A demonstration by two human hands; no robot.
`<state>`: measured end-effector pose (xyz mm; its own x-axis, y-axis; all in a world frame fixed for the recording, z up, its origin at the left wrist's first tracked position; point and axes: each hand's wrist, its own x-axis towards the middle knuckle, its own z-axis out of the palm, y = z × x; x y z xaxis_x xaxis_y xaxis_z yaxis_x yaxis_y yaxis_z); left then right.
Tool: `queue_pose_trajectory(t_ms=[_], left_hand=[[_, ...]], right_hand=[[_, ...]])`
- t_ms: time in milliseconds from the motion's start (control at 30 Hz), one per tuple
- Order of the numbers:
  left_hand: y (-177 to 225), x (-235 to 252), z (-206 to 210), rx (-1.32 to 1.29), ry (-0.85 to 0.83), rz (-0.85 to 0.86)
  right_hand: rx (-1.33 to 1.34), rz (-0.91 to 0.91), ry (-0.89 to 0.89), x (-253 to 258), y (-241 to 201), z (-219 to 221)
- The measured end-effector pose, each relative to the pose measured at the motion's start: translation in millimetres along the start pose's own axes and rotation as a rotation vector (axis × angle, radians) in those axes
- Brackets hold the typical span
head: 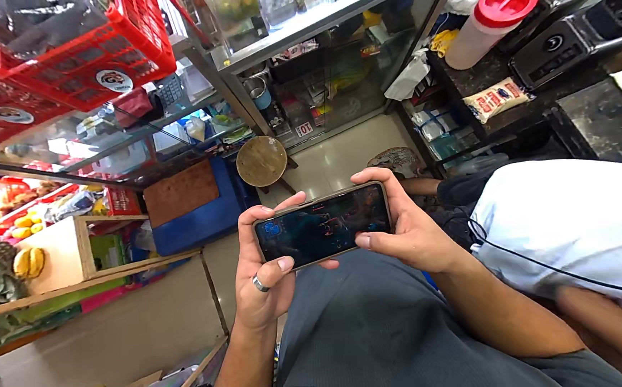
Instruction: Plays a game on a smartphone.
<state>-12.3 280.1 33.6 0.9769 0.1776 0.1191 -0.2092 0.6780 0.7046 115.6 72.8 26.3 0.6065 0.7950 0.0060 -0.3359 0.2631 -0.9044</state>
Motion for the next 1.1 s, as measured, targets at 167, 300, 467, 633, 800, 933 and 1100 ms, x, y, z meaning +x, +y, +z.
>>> queue_pose_trajectory(t_ms=[167, 300, 467, 633, 800, 933, 1100], left_hand=[[-2, 2, 2, -0.002, 0.0, -0.007], [-3, 2, 4, 0.005, -0.004, -0.001], [-4, 2, 7, 0.028, 0.006, 0.006], [-6, 1, 9, 0.033, 0.02, 0.012], [-8, 1, 11, 0.04, 0.028, 0.019], [-8, 2, 10, 0.042, 0.024, 0.02], [-10, 3, 12, 0.063, 0.055, 0.032]], right_hand=[[0.118, 0.029, -0.091, -3, -2, -10], [0.14, 0.026, -0.113, -4, -1, -13], [0.134, 0.023, -0.104, -3, -1, -14], [0.113, 0.034, -0.103, -4, -3, -15], [0.122, 0.029, -0.104, -4, -3, -17], [0.124, 0.019, -0.104, -3, -2, -18], [0.127, 0.026, -0.108, -2, -2, -18]])
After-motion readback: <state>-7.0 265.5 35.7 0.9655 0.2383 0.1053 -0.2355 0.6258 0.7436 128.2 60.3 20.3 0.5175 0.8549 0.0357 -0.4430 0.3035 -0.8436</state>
